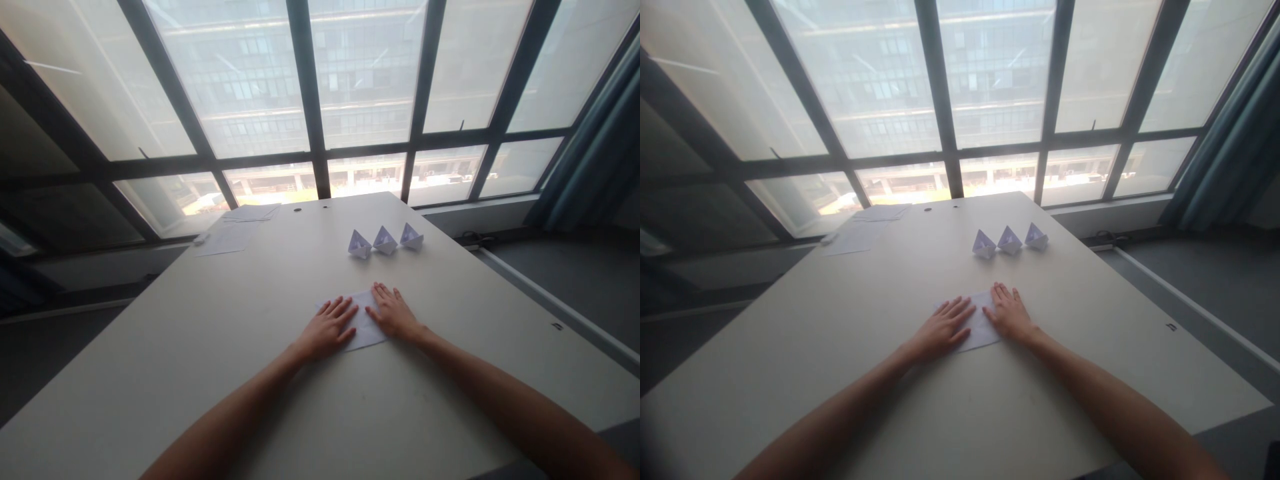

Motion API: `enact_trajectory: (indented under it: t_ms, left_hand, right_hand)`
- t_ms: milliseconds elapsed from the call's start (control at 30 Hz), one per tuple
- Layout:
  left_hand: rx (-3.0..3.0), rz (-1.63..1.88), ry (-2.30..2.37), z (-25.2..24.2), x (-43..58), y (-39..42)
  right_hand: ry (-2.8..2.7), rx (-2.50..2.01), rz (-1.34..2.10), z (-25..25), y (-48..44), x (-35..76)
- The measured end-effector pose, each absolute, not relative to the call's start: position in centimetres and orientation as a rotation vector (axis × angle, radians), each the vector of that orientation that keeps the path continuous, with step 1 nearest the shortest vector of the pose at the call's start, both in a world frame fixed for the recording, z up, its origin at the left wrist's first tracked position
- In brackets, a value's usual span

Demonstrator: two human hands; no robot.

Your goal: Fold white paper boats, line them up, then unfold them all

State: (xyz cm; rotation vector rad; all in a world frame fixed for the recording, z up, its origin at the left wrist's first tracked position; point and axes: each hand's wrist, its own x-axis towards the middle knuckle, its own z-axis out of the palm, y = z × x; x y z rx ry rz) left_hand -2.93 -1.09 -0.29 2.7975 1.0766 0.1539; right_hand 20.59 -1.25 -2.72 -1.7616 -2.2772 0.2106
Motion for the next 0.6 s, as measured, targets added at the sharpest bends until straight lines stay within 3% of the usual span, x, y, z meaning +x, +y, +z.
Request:
enact_trajectory:
  t_ms: [600]
  left_hand:
    - [2.788,0.124,1.031,-0.2,-3.1,-1.0]
  right_hand:
    - [-2.010,-1.582,0.227,-2.0,-0.5,21.6]
